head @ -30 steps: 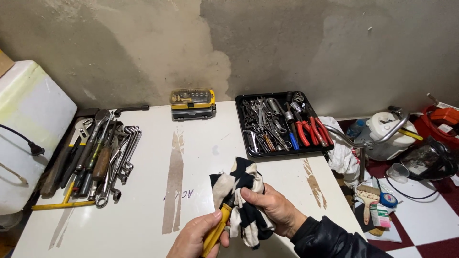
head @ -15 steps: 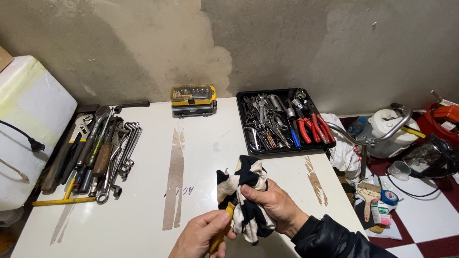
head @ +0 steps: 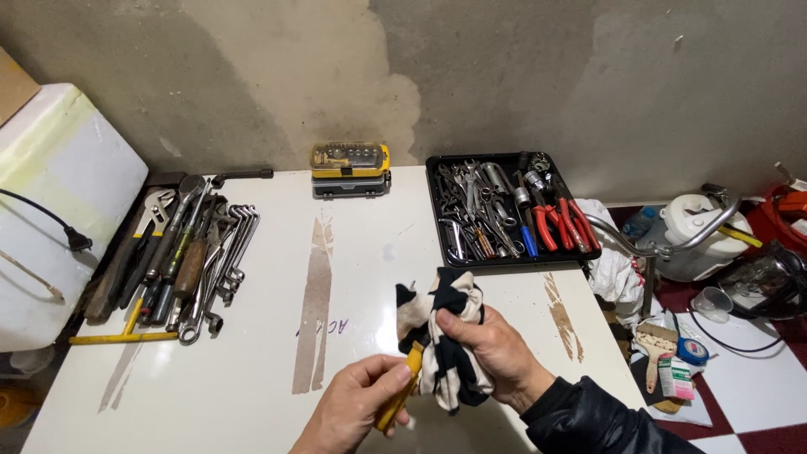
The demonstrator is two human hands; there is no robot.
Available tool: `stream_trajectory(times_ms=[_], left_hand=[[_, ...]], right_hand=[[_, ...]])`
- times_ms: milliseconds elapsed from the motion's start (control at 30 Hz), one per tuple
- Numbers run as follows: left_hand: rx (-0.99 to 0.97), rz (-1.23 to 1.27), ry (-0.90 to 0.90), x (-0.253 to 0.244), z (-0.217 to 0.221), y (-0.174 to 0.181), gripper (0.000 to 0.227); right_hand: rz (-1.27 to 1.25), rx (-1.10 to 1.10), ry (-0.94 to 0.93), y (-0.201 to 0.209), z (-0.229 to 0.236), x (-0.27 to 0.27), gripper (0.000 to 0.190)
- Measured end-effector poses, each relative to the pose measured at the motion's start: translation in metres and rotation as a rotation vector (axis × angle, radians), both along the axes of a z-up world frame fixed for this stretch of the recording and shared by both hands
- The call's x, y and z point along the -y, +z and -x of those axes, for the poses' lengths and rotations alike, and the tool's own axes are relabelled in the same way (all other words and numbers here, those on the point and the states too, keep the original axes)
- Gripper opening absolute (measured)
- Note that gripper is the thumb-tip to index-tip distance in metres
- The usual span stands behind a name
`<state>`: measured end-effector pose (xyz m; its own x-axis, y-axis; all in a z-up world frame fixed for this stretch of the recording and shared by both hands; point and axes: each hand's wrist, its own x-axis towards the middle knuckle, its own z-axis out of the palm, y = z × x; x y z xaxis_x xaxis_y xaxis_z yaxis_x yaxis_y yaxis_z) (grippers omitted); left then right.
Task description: The person is cleaning various screwdrivers by wiping them with a cloth at a workbench.
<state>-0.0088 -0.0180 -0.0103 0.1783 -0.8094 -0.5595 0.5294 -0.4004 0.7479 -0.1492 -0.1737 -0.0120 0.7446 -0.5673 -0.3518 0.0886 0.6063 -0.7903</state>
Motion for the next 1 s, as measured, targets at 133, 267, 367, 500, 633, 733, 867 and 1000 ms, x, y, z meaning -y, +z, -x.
stream_trajectory(times_ms=[133, 267, 367, 500, 633, 733, 867, 1000], left_hand=[[0.339, -0.078, 0.030, -0.001, 0.008, 0.027, 0.025], [0.451, -0.104, -0.017, -0.003, 0.006, 0.035, 0.025], [0.421, -0.093, -0.016, -0.010, 0.003, 0.027, 0.020], [0.158, -0.016, 0.062, -0.012, -0.003, 0.015, 0.019], [-0.007, 0.125, -0.004, -0.010, -0.003, 0.008, 0.024], [-0.086, 0.183, -0.052, -0.008, 0.004, -0.008, 0.029], [-0.015, 0.204, -0.028, -0.008, 0.001, 0.001, 0.027], [0.059, 0.236, -0.074, -0.009, 0.000, -0.008, 0.032]], right_hand=[[-0.017, -0.008, 0.016, 0.004, 0.000, 0.007, 0.020], [-0.069, -0.083, -0.135, 0.013, -0.002, 0.015, 0.019], [-0.155, 0.089, -0.101, 0.019, 0.001, 0.026, 0.042], [-0.155, 0.033, -0.289, 0.021, 0.012, 0.035, 0.022], [0.010, -0.229, -0.036, 0.010, 0.012, 0.009, 0.054], [0.090, -0.216, -0.106, 0.018, -0.002, -0.012, 0.036], [0.142, -0.189, -0.101, 0.026, -0.002, -0.003, 0.034], [0.077, -0.123, -0.186, -0.002, 0.013, 0.030, 0.027]])
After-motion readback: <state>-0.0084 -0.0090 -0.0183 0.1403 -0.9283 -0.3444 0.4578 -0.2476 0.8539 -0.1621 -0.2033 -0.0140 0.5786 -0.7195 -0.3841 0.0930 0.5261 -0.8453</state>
